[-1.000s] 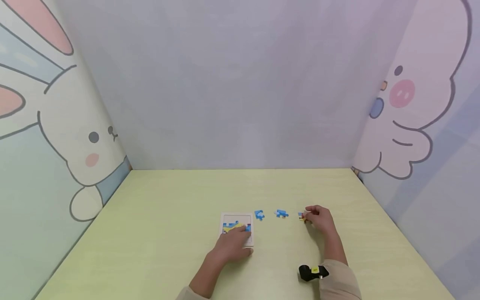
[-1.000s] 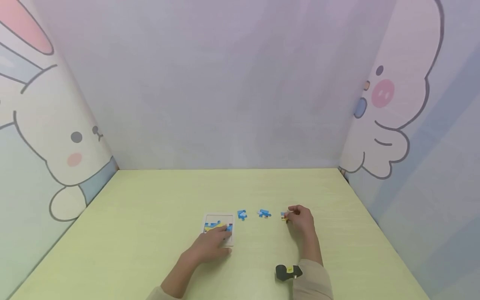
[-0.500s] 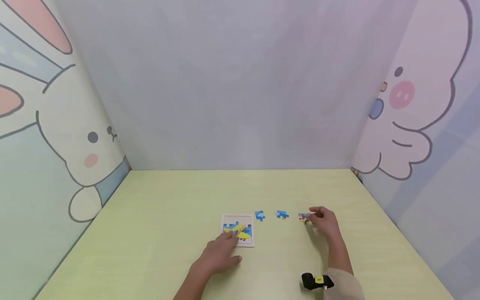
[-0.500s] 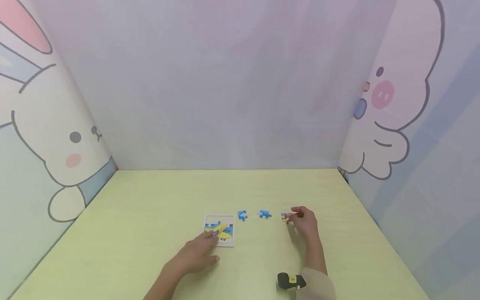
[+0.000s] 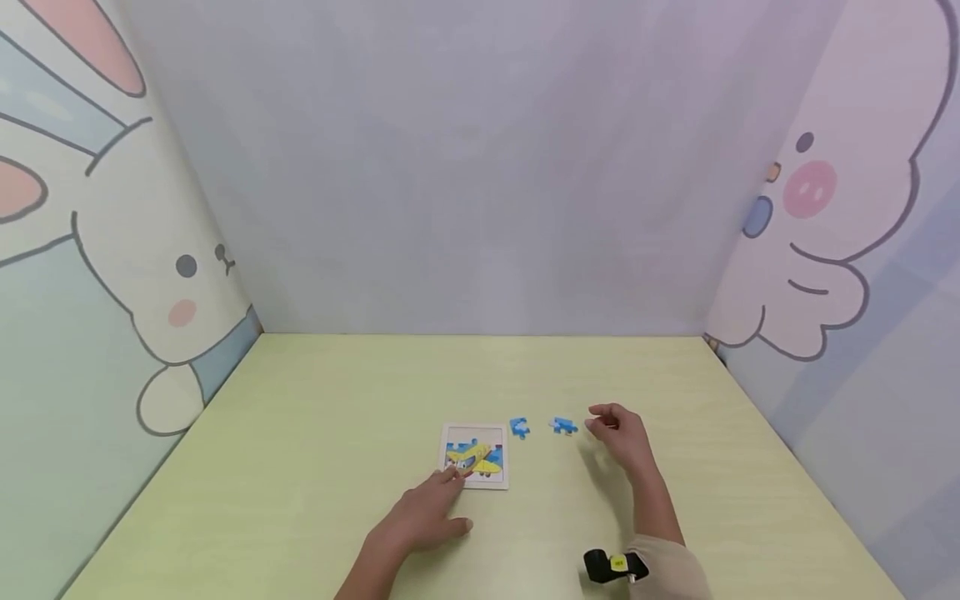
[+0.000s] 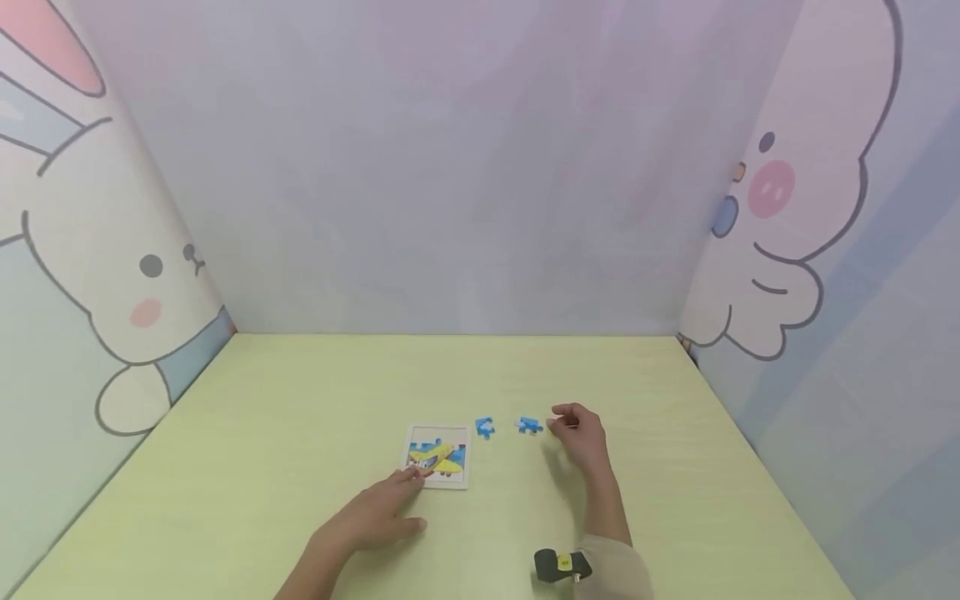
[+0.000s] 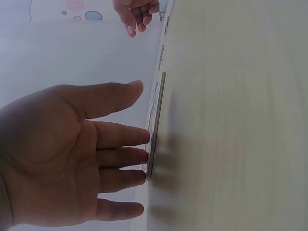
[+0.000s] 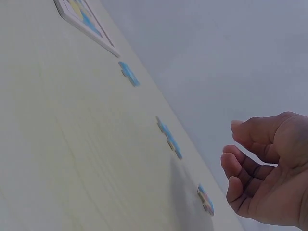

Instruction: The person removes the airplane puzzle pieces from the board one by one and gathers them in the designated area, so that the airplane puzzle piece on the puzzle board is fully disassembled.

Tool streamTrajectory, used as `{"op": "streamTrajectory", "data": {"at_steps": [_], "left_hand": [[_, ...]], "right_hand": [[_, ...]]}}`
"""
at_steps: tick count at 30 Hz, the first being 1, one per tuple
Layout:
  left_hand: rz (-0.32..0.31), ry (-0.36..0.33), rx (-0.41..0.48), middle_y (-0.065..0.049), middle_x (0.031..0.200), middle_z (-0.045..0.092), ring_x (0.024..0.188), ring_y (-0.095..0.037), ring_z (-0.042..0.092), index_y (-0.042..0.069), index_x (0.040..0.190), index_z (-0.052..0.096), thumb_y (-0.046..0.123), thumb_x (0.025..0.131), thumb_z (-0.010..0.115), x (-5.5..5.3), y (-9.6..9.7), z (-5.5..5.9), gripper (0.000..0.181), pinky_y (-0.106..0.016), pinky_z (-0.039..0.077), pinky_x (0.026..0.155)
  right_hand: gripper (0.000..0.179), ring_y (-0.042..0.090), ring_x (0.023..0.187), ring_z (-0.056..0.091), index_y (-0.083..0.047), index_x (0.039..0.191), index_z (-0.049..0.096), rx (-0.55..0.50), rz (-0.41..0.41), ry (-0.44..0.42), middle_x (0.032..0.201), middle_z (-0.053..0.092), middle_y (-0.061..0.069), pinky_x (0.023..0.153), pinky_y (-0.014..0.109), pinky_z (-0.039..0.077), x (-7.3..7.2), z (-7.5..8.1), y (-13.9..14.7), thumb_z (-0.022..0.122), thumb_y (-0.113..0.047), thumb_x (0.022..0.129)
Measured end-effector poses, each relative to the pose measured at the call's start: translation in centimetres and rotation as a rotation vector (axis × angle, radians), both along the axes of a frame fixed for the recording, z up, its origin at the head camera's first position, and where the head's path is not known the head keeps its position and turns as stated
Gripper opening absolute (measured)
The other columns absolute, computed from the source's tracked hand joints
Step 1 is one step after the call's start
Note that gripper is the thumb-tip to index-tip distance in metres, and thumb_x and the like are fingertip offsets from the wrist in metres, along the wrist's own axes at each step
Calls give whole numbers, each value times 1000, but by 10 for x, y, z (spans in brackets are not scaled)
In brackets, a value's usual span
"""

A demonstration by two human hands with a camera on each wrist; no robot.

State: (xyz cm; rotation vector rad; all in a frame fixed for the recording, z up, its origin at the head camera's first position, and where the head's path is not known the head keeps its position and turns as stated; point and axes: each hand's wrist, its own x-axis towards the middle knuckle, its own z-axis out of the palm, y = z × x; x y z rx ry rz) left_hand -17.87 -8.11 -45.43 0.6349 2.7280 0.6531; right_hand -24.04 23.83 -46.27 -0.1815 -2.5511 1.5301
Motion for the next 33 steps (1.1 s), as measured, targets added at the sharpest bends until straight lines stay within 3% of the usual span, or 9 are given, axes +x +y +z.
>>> {"op": "streamTrajectory", "data": {"at_steps": [6,18,26,33], "left_hand": [[-10,8,-19,-17,137,44,125,-36,39,-3,126,54,29,80,69,0,2,2,58,-56,36,93],[13,3,-92,-11,137,45,126,-32,39,3,127,55,34,80,67,-1,3,1,57,-56,38,90],[19,-9,-64,-13,137,45,126,-33,39,1,127,55,32,80,68,0,2,3,57,-61,35,89],[10,8,-59,-13,136,46,125,-34,40,2,127,56,31,81,67,0,1,3,56,-61,36,89]], "right_hand": [[26,19,77,54,8,110,60,-51,51,21,88,59,11,65,27,45,-1,3,-21,61,-3,87],[29,18,75,56,5,111,60,-119,181,-27,86,60,7,65,32,47,-7,1,-50,65,-7,86],[25,19,74,57,6,110,60,-178,236,-49,85,59,8,67,35,48,-13,-3,-71,63,-3,87],[23,19,75,53,7,106,61,-245,273,-44,86,59,10,66,31,49,-16,-10,-86,64,-1,85]]}}
